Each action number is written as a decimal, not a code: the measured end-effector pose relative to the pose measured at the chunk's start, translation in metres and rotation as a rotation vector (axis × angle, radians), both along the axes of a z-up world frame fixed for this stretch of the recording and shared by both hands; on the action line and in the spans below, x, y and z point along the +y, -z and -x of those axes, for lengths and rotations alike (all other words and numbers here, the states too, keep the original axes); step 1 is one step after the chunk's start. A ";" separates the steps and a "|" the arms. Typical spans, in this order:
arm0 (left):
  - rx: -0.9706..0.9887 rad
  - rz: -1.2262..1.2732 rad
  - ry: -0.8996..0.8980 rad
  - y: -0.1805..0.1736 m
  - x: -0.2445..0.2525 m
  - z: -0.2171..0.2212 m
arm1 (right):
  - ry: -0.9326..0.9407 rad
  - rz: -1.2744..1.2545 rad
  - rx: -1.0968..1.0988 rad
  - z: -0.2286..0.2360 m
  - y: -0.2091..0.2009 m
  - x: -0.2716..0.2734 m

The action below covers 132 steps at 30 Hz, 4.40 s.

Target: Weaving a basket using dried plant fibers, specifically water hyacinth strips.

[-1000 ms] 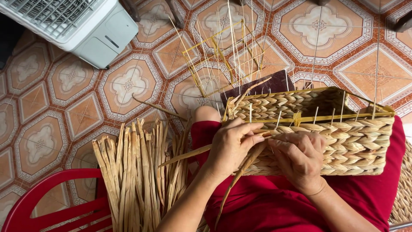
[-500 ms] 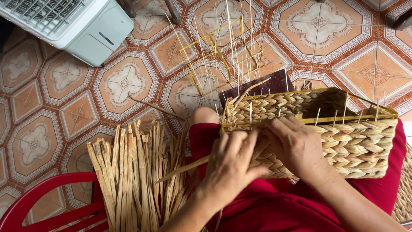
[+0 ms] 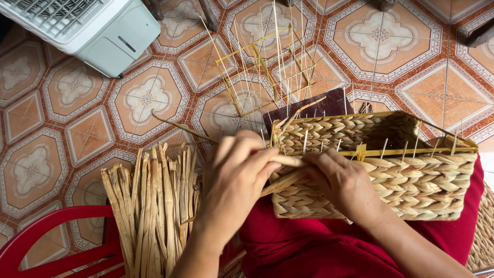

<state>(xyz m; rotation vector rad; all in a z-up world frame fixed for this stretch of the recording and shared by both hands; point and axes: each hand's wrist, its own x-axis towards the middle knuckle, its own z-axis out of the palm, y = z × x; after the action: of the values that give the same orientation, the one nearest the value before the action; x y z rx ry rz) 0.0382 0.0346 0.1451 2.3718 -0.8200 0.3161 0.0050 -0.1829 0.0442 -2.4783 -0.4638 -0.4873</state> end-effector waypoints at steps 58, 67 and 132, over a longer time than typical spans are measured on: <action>0.175 -0.205 -0.008 0.103 -0.018 0.016 | -0.020 -0.221 -0.114 0.005 -0.017 0.001; 0.278 -0.050 0.046 0.088 0.014 -0.005 | -0.078 -0.075 0.026 0.005 -0.032 0.027; 1.033 0.923 0.236 0.127 0.063 -0.034 | 0.008 -0.018 -0.200 -0.013 -0.004 0.042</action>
<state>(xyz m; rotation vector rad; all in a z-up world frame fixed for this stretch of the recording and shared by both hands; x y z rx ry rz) 0.0721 0.0976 0.0183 1.2529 -0.3025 -0.5102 0.0184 -0.1408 0.0479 -2.4257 -0.5263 -0.7439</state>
